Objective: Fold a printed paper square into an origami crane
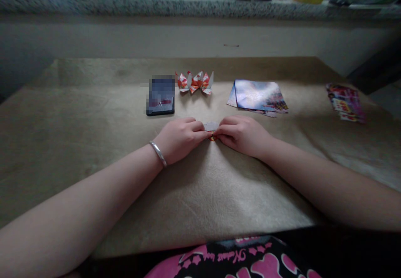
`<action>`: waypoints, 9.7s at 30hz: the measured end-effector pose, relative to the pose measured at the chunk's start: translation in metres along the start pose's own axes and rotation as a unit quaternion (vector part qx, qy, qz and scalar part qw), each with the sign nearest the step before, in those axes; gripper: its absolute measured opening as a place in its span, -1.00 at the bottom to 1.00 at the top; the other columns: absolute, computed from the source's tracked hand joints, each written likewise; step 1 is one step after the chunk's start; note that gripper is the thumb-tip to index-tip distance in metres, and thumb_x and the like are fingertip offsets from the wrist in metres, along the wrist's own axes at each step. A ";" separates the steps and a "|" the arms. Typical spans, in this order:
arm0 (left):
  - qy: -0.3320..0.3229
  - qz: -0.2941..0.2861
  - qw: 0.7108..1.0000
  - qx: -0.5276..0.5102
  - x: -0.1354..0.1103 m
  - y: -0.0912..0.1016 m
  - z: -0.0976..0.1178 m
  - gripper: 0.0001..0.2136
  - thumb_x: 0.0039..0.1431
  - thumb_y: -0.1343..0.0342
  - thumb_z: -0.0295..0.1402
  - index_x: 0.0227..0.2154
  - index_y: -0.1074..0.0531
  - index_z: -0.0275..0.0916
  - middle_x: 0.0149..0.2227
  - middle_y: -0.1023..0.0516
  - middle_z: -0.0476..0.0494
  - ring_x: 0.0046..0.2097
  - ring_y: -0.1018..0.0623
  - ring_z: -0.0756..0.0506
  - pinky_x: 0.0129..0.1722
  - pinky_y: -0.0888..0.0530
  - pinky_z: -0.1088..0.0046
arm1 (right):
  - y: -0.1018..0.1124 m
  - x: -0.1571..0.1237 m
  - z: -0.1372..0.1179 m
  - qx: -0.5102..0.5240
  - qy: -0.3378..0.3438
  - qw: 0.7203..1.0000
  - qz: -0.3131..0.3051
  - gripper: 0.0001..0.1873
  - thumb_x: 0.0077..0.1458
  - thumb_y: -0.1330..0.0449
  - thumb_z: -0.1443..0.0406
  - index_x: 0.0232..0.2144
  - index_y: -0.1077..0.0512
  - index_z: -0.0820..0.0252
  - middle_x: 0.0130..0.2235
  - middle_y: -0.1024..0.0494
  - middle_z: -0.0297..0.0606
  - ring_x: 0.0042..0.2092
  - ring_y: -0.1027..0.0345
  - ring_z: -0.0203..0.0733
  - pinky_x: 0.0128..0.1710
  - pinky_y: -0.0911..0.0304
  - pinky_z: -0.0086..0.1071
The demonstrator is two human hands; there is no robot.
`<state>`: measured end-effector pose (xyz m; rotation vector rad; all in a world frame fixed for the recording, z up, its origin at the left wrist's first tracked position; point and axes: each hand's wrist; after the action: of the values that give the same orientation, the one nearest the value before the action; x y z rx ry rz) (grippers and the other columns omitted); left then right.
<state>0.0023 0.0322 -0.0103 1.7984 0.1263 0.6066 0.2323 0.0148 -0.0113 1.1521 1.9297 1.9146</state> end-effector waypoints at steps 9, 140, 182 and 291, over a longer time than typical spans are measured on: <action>0.021 -0.013 1.000 0.006 0.004 0.003 0.004 -0.82 0.27 -0.07 -0.36 -0.15 -0.54 -0.09 -0.34 -0.52 -0.05 -0.32 -0.45 -0.04 -0.43 -0.35 0.49 | -0.001 0.002 -0.001 0.026 -0.032 0.999 -0.013 -0.81 0.15 -0.11 0.33 -0.32 -0.55 0.21 -0.36 -0.49 -0.20 -0.31 -0.32 -0.21 -0.30 -0.17 -0.39; -0.016 -0.009 0.997 0.070 0.006 0.016 0.004 -0.78 0.31 0.03 -0.25 -0.11 -0.49 0.00 -0.32 -0.51 -0.05 -0.26 -0.44 -0.08 -0.24 -0.32 0.36 | 0.006 -0.004 0.016 0.074 -0.015 0.997 0.024 -0.78 0.08 -0.11 0.41 -0.29 -0.55 0.19 -0.20 -0.61 -0.19 -0.20 -0.41 -0.14 -0.15 -0.30 -0.25; 0.072 -0.083 0.990 -0.091 0.006 0.018 0.010 -0.46 0.13 -0.07 -0.08 0.11 -0.35 -0.29 0.00 -0.47 -0.26 0.01 -0.44 -0.24 0.00 -0.42 0.20 | 0.006 0.001 0.009 0.001 -0.023 1.000 -0.015 -0.73 0.13 -0.20 0.11 -0.27 -0.49 0.19 -0.20 -0.55 -0.12 -0.10 -0.31 -0.04 -0.06 -0.20 -0.17; -0.031 -0.041 0.998 0.034 -0.003 0.008 0.000 -0.70 0.31 0.01 -0.42 0.07 -0.39 -0.13 -0.15 -0.57 -0.04 -0.21 -0.51 -0.04 -0.34 -0.44 0.50 | -0.002 0.001 0.007 0.020 -0.051 0.998 -0.002 -0.83 0.17 -0.14 0.25 -0.35 -0.52 0.16 -0.37 -0.54 -0.26 -0.36 -0.31 -0.26 -0.36 -0.06 -0.41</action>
<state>-0.0023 0.0289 -0.0043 1.8665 0.1799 0.4928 0.2348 0.0209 -0.0134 1.2296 1.9232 1.7859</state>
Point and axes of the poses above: each hand's wrist, its own x-axis towards the middle knuckle, its own y-axis out of the back of the hand, z = x × y
